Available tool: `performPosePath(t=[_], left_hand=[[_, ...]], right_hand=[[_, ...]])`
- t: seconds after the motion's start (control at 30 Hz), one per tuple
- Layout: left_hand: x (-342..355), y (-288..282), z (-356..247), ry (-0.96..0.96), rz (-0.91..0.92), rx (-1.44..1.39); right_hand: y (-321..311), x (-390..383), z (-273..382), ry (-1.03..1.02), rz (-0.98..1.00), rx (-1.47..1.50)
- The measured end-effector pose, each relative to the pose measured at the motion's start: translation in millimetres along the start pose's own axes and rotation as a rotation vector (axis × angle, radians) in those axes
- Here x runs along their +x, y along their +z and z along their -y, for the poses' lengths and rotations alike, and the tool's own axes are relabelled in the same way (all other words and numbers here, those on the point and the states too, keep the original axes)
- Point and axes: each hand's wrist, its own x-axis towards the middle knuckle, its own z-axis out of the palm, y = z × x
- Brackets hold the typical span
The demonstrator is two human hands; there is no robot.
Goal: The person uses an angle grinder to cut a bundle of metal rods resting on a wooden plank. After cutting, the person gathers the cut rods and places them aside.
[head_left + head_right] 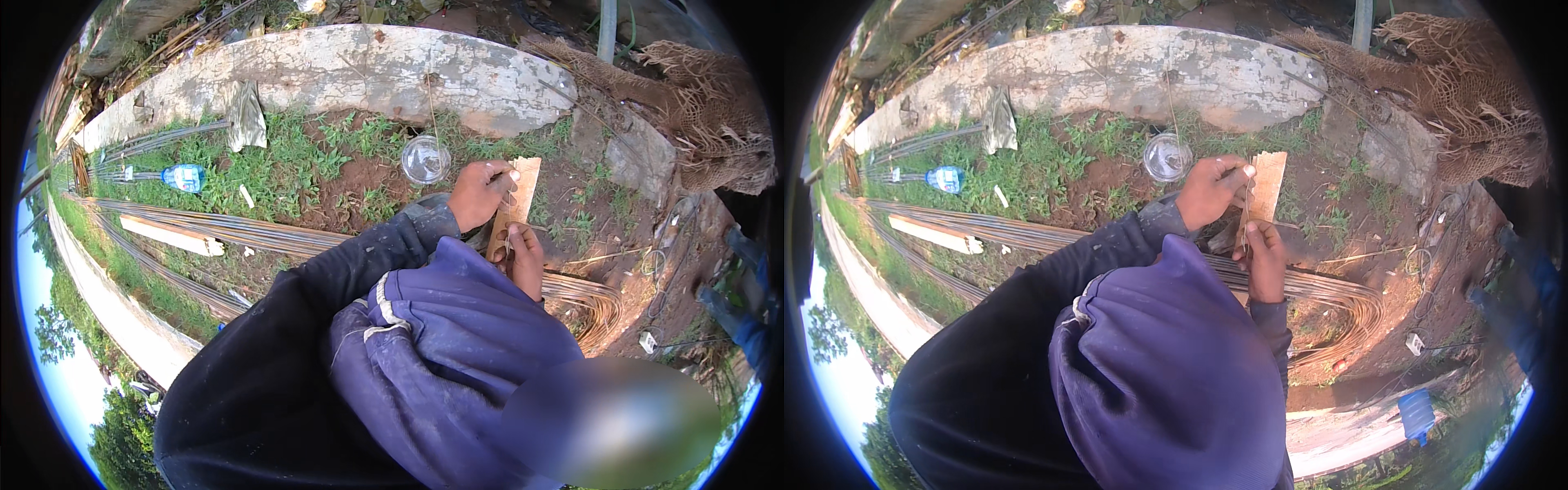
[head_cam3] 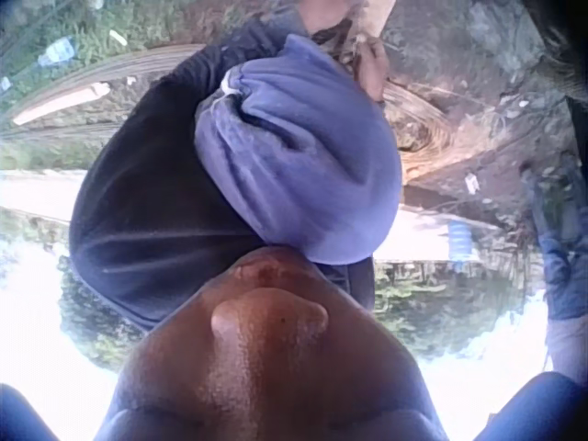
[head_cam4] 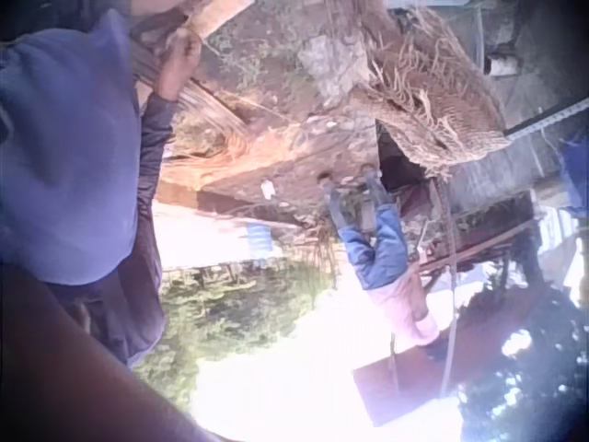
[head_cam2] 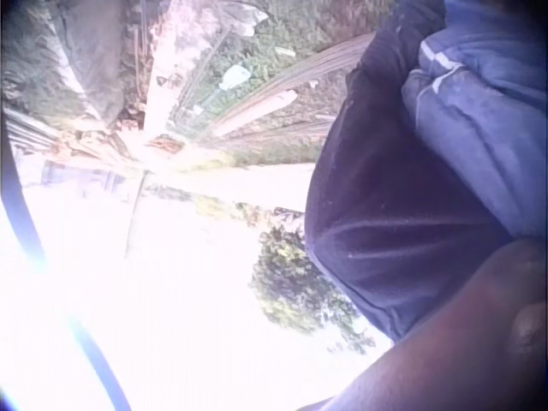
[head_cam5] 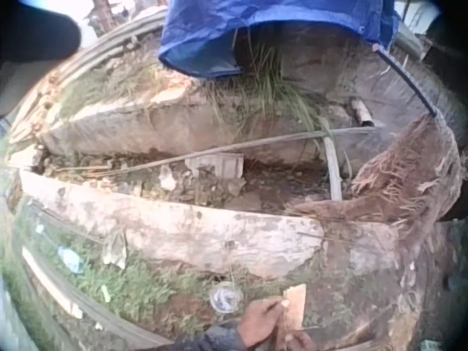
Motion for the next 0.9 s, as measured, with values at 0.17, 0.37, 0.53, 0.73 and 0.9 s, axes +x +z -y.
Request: performPosePath(t=[0.17,0.37,0.53,0.73,0.9], left_hand=[[-25.0,-40.8,-5.6,0.219,-0.152,0.499],[-63.5,-131.7,20.7,0.256,-0.505,1.184],[-64.8,-122.7,16.0,0.390,-0.332,1.144],[-38.1,-42.0,-32.9,0.069,0.040,-0.122],[-11.9,-3.5,-74.4,0.073,0.185,-0.484]], right_hand=[[-21.2,14.2,-7.1,-0.013,0.057,0.003],[-20.7,23.0,-2.9,-0.078,-0.081,-0.002],[-4.9,25.2,-2.2,-0.112,0.007,-0.095],[21.5,6.8,8.2,-0.093,0.314,-0.143],[29.7,-2.3,37.4,-0.308,0.273,-0.142]])
